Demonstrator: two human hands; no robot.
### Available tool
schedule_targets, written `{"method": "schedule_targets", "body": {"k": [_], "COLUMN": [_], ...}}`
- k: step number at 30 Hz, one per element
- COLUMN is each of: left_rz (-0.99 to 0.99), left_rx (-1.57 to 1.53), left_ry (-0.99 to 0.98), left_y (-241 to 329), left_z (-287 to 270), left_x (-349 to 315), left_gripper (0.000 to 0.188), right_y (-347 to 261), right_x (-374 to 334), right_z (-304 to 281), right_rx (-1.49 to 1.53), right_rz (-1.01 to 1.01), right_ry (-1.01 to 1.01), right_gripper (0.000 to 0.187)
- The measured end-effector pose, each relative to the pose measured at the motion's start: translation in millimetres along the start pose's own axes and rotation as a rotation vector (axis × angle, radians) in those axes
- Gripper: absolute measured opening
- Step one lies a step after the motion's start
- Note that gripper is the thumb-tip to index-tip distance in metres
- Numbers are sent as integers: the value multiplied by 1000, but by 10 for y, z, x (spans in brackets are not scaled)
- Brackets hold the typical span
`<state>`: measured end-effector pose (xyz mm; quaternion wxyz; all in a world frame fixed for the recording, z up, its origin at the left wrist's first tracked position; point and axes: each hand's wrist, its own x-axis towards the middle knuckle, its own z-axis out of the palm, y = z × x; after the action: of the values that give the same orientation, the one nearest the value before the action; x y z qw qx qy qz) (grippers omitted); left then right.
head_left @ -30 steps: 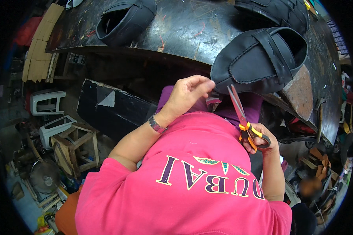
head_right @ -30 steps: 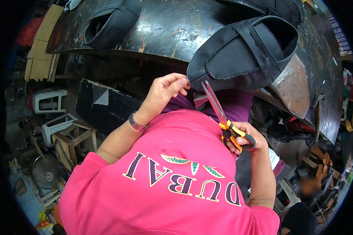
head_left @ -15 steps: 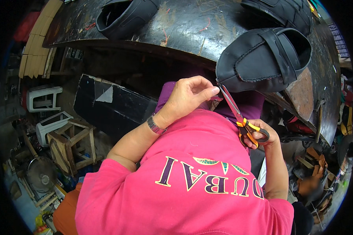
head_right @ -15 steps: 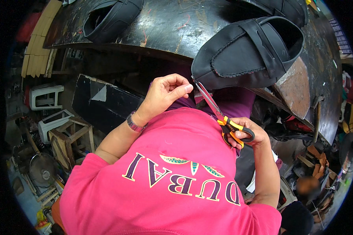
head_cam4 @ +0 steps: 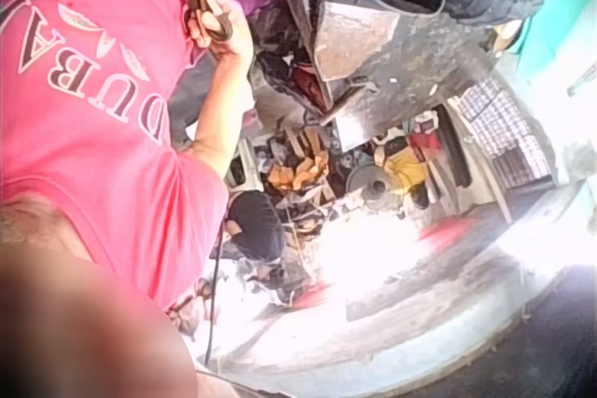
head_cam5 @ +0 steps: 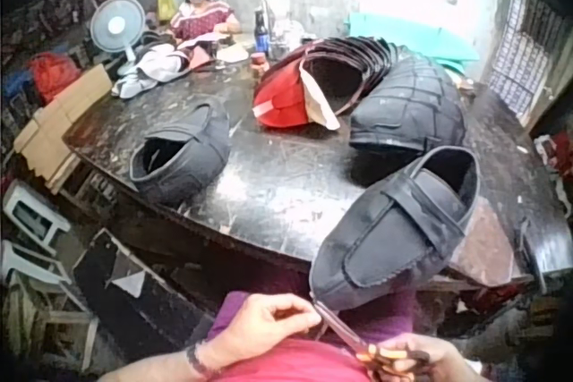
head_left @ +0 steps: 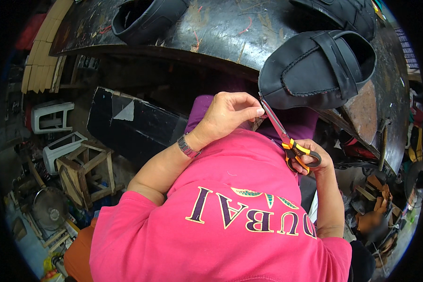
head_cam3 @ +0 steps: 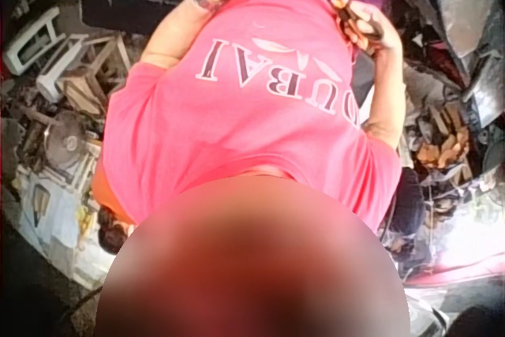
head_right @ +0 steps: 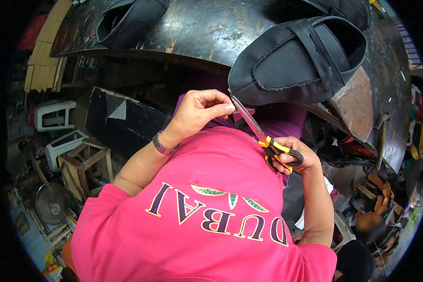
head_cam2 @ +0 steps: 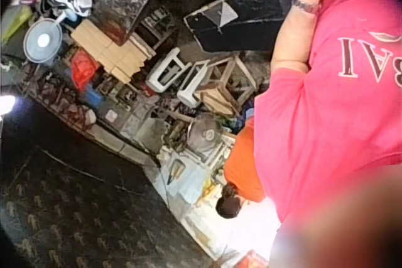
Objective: The person uses shears to cut the upper part of several black slip-on shoes, separating the upper from the sole. The person handles each shoe one at a time, cuts around the perimeter, and places the cut pieces on the workbench.
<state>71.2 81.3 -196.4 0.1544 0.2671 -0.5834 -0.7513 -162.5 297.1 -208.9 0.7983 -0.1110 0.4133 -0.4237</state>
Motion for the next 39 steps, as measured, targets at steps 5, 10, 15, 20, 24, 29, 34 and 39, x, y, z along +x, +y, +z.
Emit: {"method": "schedule_targets", "body": {"k": [5, 10, 15, 20, 24, 29, 34, 39], "left_rz": [-21, -24, -37, -74, 87, 56, -1, 29], "left_rx": [-58, -87, -103, 187, -139, -207, -261, -132], "left_ry": [-13, -43, -94, -172, -140, -310, -214, -97], "left_y": [-20, -45, -67, -70, -145, -235, -288, -249], "left_z": [-21, -33, -89, -226, -204, -227, -218, -202], "left_x": [10, 16, -5, 69, 216, 316, 312, 198], "left_gripper": [12, 11, 11, 14, 24, 22, 16, 15], "right_y": [14, 6, -24, -28, 25, 62, 72, 41], "right_x": [0, 16, 34, -55, -149, -247, -274, -245], "right_z": [-34, -28, -48, -61, -31, -14, -8, 39], "right_rx": [-79, -153, -205, -203, -217, -249, -257, -281], "right_rz": [14, -1, -28, 11, 8, -14, 33, 27], "right_ry": [65, 103, 152, 60, 56, 81, 134, 153], "right_gripper": [68, 63, 54, 38, 42, 42, 42, 42]}}
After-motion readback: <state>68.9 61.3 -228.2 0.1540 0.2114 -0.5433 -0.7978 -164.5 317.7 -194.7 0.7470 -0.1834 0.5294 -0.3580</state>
